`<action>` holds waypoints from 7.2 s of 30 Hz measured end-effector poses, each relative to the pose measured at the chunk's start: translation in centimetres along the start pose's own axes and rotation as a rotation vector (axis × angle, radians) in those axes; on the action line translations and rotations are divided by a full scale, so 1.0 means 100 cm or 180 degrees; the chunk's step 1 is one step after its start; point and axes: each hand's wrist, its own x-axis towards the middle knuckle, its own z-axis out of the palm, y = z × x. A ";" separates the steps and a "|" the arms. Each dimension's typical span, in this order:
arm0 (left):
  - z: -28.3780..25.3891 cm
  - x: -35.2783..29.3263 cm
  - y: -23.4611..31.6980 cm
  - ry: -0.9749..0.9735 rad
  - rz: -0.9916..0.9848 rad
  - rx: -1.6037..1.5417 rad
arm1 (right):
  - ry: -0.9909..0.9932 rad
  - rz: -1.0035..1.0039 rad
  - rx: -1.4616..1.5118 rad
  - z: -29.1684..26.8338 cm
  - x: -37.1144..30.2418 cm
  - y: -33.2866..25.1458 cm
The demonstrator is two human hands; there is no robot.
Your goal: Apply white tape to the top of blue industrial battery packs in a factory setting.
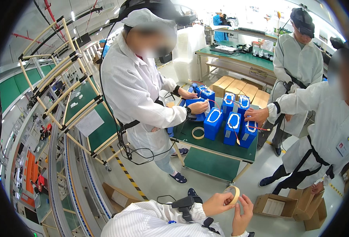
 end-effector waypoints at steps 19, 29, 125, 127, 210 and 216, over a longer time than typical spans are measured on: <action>0.004 -0.009 -0.003 0.0146 0.0447 0.0705 | 0.0282 -0.0130 -0.0169 0.007 -0.004 -0.004; 0.005 -0.014 -0.005 0.0270 0.0770 0.1155 | 0.0154 0.0232 0.0100 0.009 -0.006 -0.002; 0.012 -0.006 -0.012 -0.0676 -0.0743 0.0113 | 0.0305 0.0022 -0.0046 0.004 -0.015 0.016; 0.014 -0.006 -0.015 -0.0684 -0.0761 0.0065 | 0.0324 -0.0058 -0.0142 0.001 -0.014 0.017; -0.199 -0.207 -0.002 -0.0061 -0.1038 -0.1105 | -0.0569 -0.0386 0.0485 0.189 -0.121 -0.124; -0.163 -0.159 -0.010 -0.0404 -0.1000 -0.1908 | -0.0294 -0.0287 0.0333 0.150 -0.096 -0.099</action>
